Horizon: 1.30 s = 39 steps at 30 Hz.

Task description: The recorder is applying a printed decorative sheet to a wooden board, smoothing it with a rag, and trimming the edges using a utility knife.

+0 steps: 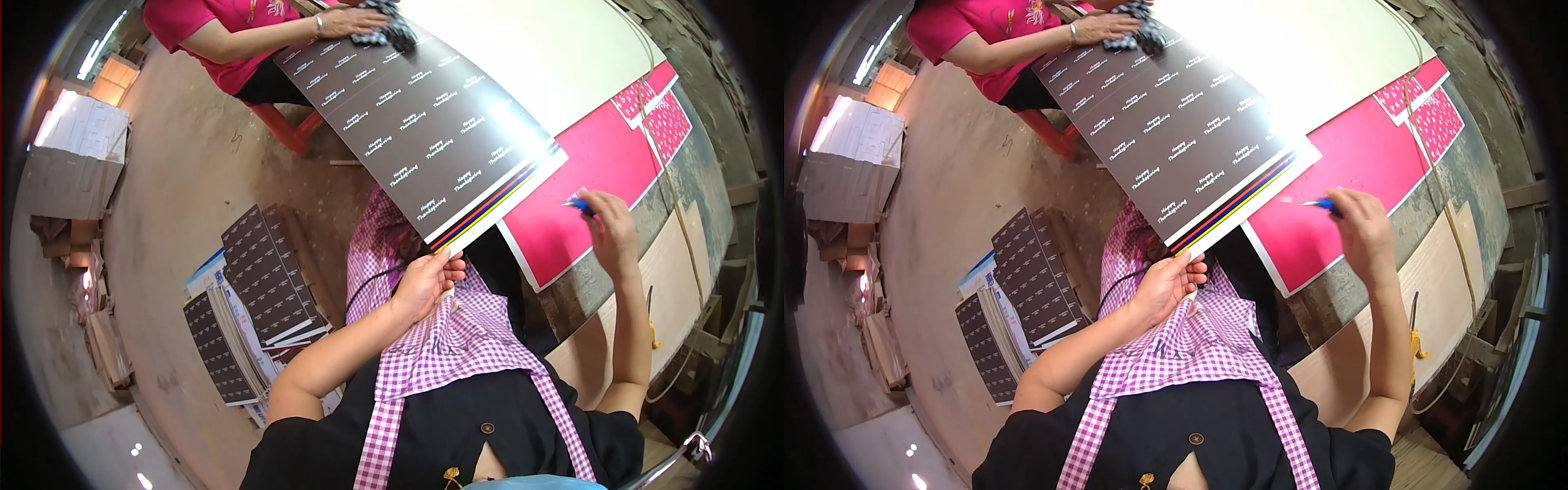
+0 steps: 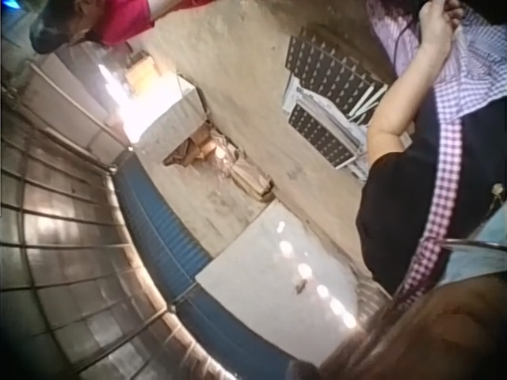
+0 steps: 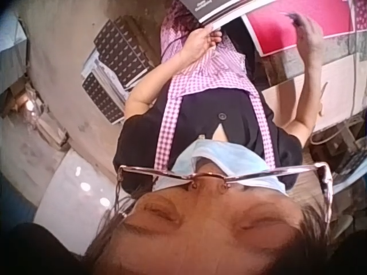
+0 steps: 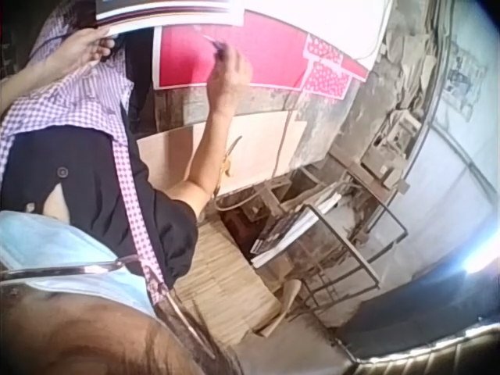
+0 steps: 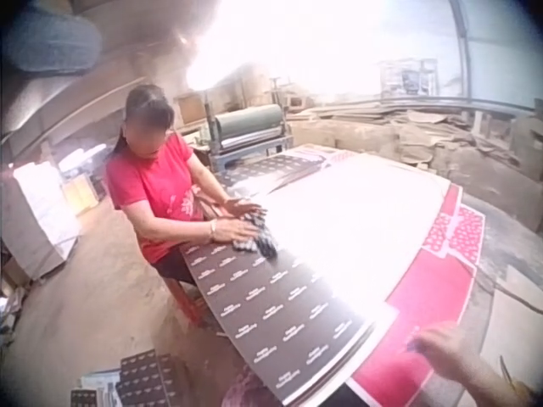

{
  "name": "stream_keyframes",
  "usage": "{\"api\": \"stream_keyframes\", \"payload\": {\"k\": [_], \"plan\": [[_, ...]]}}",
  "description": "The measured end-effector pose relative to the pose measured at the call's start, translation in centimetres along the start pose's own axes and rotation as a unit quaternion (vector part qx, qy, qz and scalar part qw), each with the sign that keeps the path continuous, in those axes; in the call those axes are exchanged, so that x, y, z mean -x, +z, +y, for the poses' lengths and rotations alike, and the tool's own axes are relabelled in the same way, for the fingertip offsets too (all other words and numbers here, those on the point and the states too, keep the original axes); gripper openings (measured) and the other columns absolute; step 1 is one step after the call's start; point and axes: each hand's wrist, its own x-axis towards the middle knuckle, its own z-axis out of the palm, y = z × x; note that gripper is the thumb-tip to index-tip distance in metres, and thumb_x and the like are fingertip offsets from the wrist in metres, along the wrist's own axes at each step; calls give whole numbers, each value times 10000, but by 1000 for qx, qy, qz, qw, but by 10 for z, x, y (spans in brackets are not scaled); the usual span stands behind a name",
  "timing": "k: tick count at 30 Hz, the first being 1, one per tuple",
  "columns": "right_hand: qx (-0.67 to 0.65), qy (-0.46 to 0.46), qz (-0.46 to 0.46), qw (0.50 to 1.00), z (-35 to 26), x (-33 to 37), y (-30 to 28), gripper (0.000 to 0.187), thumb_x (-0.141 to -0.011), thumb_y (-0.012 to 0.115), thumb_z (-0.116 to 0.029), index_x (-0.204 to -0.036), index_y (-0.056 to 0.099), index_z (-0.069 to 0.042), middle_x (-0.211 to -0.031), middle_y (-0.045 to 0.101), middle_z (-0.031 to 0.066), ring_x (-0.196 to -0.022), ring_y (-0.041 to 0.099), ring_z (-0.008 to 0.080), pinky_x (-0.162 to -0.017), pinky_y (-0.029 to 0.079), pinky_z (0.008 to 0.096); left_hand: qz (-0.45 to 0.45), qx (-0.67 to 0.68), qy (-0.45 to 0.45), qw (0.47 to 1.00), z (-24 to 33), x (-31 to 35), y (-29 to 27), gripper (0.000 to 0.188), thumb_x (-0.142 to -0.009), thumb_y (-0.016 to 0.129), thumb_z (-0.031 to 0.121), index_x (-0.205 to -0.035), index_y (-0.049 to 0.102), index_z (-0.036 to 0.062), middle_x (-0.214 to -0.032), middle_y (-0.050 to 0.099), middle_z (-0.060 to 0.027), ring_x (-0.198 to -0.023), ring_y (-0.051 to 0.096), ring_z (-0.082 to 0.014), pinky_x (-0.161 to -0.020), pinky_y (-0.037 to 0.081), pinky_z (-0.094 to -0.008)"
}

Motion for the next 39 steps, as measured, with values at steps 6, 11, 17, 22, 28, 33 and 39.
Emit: {"api": "stream_keyframes", "payload": {"k": [6,11,17,22,28,33,39], "plan": [[0,-164,-119,979,-68,-35,15,284,-751,595,-79,-1035,590,-71,-907,581,73,-857,575,234,-785,446,361,17,3,8,1000,-4,3,0,335,-952,483,300,-1061,571,-5,-880,600,-36,-754,562,-95,-636,448,-205],[8,-230,-163,959,-86,-49,32,320,-747,564,-81,-1066,553,-97,-868,545,54,-842,557,211,-768,436,349,40,-3,11,999,-6,2,2,278,-933,519,270,-1026,607,24,-852,611,-15,-729,553,-77,-620,431,-193],[33,-246,-202,947,-93,-58,39,331,-748,562,-111,-1077,543,-84,-848,524,60,-825,545,211,-759,427,343,51,-1,26,998,-10,1,-1,257,-918,542,263,-1001,626,34,-842,615,-11,-725,546,-75,-614,414,-196],[46,-250,-204,945,-94,-61,43,339,-754,558,-121,-1090,542,-80,-845,521,65,-828,544,214,-756,426,342,42,-3,25,999,-13,0,-4,278,-920,537,283,-999,628,33,-834,614,-13,-718,541,-77,-619,409,-201],[55,-265,-190,944,-99,-63,43,269,-768,553,-158,-1022,565,-71,-811,520,55,-824,549,199,-756,435,332,48,-11,19,999,-12,1,-2,280,-922,534,287,-992,631,33,-835,616,-14,-719,541,-77,-622,410,-207],[46,-271,-187,943,-103,-65,42,268,-758,557,-166,-1010,569,-72,-822,528,53,-837,556,199,-776,437,330,42,-14,20,999,-13,3,-4,280,-922,535,286,-986,631,32,-838,617,-14,-722,543,-81,-624,411,-212],[41,-280,-171,944,-103,-63,44,265,-757,558,-167,-1003,572,-69,-836,539,56,-847,561,202,-781,438,330,49,-17,24,998,-14,4,-4,273,-923,531,283,-963,631,33,-834,619,-20,-717,544,-83,-623,412,-213]]}}
